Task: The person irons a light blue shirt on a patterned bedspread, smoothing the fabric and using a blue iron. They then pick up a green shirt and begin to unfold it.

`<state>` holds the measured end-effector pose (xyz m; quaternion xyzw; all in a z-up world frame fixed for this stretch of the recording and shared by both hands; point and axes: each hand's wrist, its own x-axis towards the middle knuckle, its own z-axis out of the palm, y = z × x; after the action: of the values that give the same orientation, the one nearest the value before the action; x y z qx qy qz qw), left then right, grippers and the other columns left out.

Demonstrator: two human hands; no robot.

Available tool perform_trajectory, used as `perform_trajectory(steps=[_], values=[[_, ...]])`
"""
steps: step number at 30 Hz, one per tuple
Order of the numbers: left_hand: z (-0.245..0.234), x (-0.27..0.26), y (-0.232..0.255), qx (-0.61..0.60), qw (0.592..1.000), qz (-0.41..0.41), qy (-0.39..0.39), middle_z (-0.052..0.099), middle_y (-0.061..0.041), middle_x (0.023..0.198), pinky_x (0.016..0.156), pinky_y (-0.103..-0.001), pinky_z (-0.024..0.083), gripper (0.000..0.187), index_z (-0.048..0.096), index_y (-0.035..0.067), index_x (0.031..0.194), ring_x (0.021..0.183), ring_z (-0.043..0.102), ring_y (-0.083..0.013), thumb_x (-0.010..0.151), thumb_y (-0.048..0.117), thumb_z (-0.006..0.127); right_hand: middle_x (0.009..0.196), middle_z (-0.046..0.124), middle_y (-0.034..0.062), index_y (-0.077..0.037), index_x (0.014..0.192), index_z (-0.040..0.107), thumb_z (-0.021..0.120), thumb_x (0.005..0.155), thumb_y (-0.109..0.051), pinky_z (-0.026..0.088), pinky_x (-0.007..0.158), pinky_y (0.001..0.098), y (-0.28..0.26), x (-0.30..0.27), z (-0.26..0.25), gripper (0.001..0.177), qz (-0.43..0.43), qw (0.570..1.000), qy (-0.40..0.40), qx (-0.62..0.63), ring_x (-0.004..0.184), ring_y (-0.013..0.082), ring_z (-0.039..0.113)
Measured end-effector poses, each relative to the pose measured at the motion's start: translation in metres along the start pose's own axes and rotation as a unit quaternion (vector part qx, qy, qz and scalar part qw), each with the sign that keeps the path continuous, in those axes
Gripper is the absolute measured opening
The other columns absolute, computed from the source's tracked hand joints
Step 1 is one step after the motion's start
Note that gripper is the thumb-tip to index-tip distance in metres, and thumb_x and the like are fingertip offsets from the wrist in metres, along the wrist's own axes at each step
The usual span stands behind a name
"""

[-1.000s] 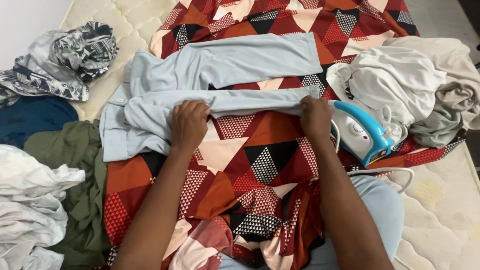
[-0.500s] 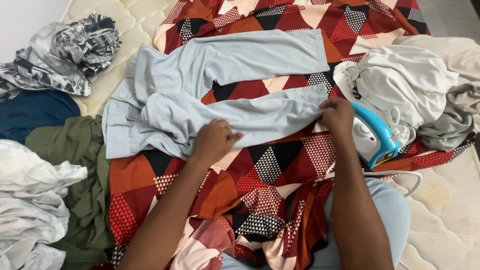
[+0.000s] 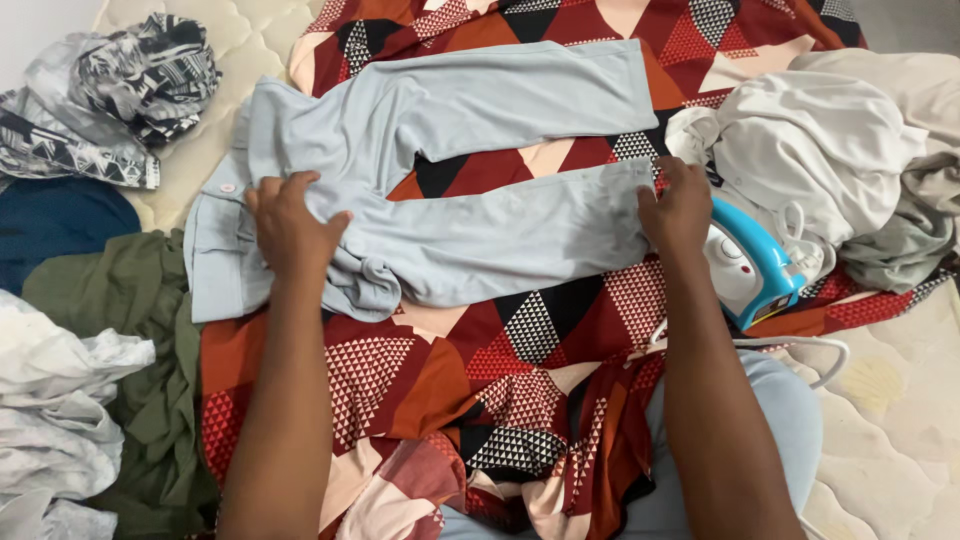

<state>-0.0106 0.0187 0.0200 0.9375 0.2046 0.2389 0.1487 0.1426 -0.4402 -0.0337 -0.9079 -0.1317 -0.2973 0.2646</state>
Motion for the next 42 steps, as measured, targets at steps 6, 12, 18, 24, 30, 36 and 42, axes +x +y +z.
perform_trajectory(steps=[6,12,18,24,30,36,42], values=[[-0.027,0.006,-0.016,0.116,0.937,-0.203,-0.260,0.042,-0.014,0.151,0.105,-0.062,0.032,0.129,0.037,0.031,0.152,0.142,0.031,-0.0387,0.044,0.047,0.106,0.093,0.072,0.0276,0.007,0.105,0.071,0.084,0.069,-0.013,0.052,0.081,0.0525,0.011,-0.005,0.036,0.043,0.069,0.993,-0.093,-0.030,0.087,0.0475,0.065],[-0.006,0.016,-0.061,-0.001,0.968,-0.175,-0.181,0.066,-0.014,0.132,0.106,-0.051,0.045,0.100,0.049,0.023,0.141,0.128,0.059,-0.0359,0.053,0.019,0.095,0.101,0.070,0.0298,0.004,0.106,0.070,0.074,0.093,-0.013,0.054,0.089,0.0511,0.042,-0.002,0.056,0.021,0.130,0.983,-0.124,-0.028,0.097,0.0476,0.069],[0.005,0.032,-0.073,0.026,0.991,-0.130,0.022,0.070,-0.016,0.120,0.100,-0.045,0.044,0.079,0.055,0.024,0.140,0.116,0.061,-0.0405,0.071,0.001,0.083,0.099,0.070,0.0289,0.002,0.110,0.065,0.071,0.086,-0.005,0.052,0.085,0.0521,0.048,-0.009,0.051,0.025,0.155,0.987,0.002,0.037,0.095,0.0485,0.067],[-0.006,0.033,-0.031,0.129,0.989,-0.015,0.072,0.063,-0.019,0.127,0.090,-0.053,0.033,0.095,0.054,0.016,0.146,0.119,0.051,-0.0400,0.058,-0.001,0.083,0.117,0.060,0.0284,0.002,0.124,0.056,0.075,0.077,0.002,0.046,0.093,0.0517,-0.007,0.001,0.024,0.051,0.088,0.996,0.011,-0.017,0.111,0.0477,0.057],[0.014,-0.006,0.055,-0.049,0.985,0.164,-0.029,0.065,-0.010,0.116,0.104,-0.046,0.045,0.016,0.066,0.012,0.097,0.117,0.058,-0.0297,0.083,0.005,0.072,0.116,0.065,0.0187,-0.006,0.112,0.064,0.081,0.075,-0.004,0.049,0.090,0.0459,-0.068,0.000,0.009,0.041,0.004,0.997,0.012,-0.082,0.109,0.0376,0.062],[0.028,-0.021,0.064,-0.069,0.963,0.200,-0.166,0.072,-0.008,0.101,0.094,-0.041,0.048,0.026,0.079,0.013,0.097,0.105,0.063,-0.0286,0.074,0.025,0.084,0.096,0.071,0.0134,-0.006,0.095,0.074,0.091,0.062,-0.018,0.055,0.080,0.0442,-0.078,-0.013,0.003,0.039,0.032,0.926,-0.374,0.039,0.090,0.0339,0.068],[0.050,-0.022,0.052,-0.029,0.976,0.205,-0.068,0.074,-0.005,0.112,0.095,-0.047,0.041,0.009,0.084,0.015,0.086,0.112,0.061,-0.0252,0.077,0.016,0.083,0.097,0.073,0.0192,-0.009,0.095,0.078,0.080,0.071,-0.008,0.055,0.082,0.0473,-0.071,-0.016,-0.004,0.024,-0.028,0.971,-0.237,0.009,0.091,0.0406,0.069]])
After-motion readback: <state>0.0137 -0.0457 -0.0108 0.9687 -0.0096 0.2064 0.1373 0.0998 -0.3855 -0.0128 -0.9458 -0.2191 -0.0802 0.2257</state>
